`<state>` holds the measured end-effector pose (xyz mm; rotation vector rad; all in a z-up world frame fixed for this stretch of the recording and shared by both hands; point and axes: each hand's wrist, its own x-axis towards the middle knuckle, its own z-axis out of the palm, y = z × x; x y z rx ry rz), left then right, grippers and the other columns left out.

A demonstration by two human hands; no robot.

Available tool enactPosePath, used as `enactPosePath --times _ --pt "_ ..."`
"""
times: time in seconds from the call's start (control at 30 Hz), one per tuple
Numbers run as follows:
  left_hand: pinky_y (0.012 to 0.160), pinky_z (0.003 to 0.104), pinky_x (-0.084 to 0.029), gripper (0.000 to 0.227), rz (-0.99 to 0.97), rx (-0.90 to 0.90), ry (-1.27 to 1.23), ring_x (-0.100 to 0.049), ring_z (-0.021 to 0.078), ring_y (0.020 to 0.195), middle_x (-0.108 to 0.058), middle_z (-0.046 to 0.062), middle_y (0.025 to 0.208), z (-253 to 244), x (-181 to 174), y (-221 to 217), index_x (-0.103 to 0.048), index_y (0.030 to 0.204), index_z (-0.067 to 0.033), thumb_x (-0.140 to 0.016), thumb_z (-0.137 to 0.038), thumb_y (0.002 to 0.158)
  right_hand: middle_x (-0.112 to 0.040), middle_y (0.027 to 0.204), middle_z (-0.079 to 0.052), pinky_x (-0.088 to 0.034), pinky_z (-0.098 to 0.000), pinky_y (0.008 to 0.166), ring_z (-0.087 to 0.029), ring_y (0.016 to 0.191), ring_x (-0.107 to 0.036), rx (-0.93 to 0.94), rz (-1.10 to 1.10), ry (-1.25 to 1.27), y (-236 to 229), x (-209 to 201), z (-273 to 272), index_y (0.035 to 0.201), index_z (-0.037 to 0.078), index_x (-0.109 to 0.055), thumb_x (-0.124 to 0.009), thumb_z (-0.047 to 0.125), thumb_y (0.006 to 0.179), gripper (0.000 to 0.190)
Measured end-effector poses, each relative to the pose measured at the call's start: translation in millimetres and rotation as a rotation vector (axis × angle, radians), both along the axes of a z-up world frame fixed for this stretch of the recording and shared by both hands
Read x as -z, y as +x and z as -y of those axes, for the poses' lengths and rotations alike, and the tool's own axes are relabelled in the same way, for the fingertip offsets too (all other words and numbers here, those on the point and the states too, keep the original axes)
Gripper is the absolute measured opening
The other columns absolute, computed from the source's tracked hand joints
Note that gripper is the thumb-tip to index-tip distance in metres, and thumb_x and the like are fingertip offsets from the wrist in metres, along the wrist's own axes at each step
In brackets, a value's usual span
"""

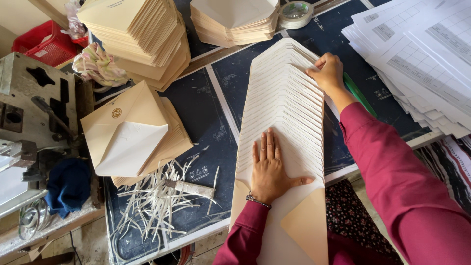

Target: The person inserts white papers into a stack of brown envelopes on a table. They use a green tool to smooth the papers and then fold the top flap of each envelope closed.

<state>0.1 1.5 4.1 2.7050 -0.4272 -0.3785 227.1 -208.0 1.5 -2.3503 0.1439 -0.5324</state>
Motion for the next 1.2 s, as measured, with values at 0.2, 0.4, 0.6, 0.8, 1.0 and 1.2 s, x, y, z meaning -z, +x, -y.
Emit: enactPosePath --times 0.2,0.4,0.6,0.8,1.0,1.2 --pt "0.129 0.056 0.003 0.151 -0.005 0.002 0.003 -0.002 0.0362 0.161 -0.005 0.021 0.174 -0.5 -0.6 0.4 -0.012 0.163 0.0049 -0.056 -0.093 0.057 -0.071 0.085 -0.01 -0.056 -0.0396 0.08 -0.033 0.092 -0.072 0.032 -0.045 0.097 2.6 -0.4 -2.4 0.095 0.011 -0.07 -0.091 0.03 0.082 0.031" --pt "0.128 0.056 0.005 0.149 0.006 0.005 -0.007 -0.001 0.0376 0.161 -0.005 0.02 0.174 -0.1 -3.1 -1.0 -0.011 0.165 -0.0007 -0.056 -0.093 0.057 -0.078 0.094 -0.014 -0.061 -0.0397 0.076 -0.035 0.095 -0.075 0.106 -0.231 0.032 13.9 -5.1 -9.3 0.091 0.018 -0.081 -0.087 0.029 0.082 0.015" --pt "0.129 0.056 0.004 0.147 0.002 -0.001 -0.009 -0.003 0.0374 0.161 -0.005 0.02 0.174 -0.6 -1.3 -4.0 -0.011 0.166 -0.0047 -0.059 -0.091 0.058 -0.077 0.108 -0.019 -0.061 -0.0425 0.085 -0.038 0.106 -0.072 0.087 -0.286 0.043 12.0 -10.6 -11.1 0.099 0.018 -0.082 -0.086 0.025 0.08 0.021" --pt "0.129 0.056 0.002 0.147 0.014 -0.004 0.012 -0.004 0.0373 0.161 -0.006 0.02 0.174 0.3 2.5 -5.1 -0.011 0.166 -0.006 -0.059 -0.092 0.057 -0.077 0.106 -0.019 -0.06 -0.0445 0.086 -0.041 0.103 -0.072 0.052 -0.215 0.052 5.5 -8.5 -11.4 0.09 0.016 -0.081 -0.083 0.022 0.08 0.012" --pt "0.129 0.056 0.002 0.149 0.026 -0.01 0.008 -0.005 0.0372 0.161 -0.007 0.02 0.174 1.5 6.4 -6.1 -0.012 0.166 -0.0058 -0.058 -0.093 0.054 -0.065 0.12 -0.034 -0.041 -0.0572 0.114 -0.056 0.128 -0.05 0.094 -0.06 0.0 3.6 -4.8 4.7 0.111 -0.009 -0.062 -0.085 0.031 0.091 0.05" --pt "0.127 0.059 -0.004 0.145 0.445 -0.007 -0.071 -0.011 0.041 0.16 -0.013 0.023 0.173 -0.1 52.6 -6.7 -0.02 0.164 0.001 -0.051 -0.097 0.061 -0.061 0.106 -0.008 -0.06 -0.0332 0.069 -0.017 0.088 -0.069 0.103 -0.202 0.507 11.7 -14.4 -0.3 0.104 0.012 -0.051 -0.094 0.024 0.078 0.052"
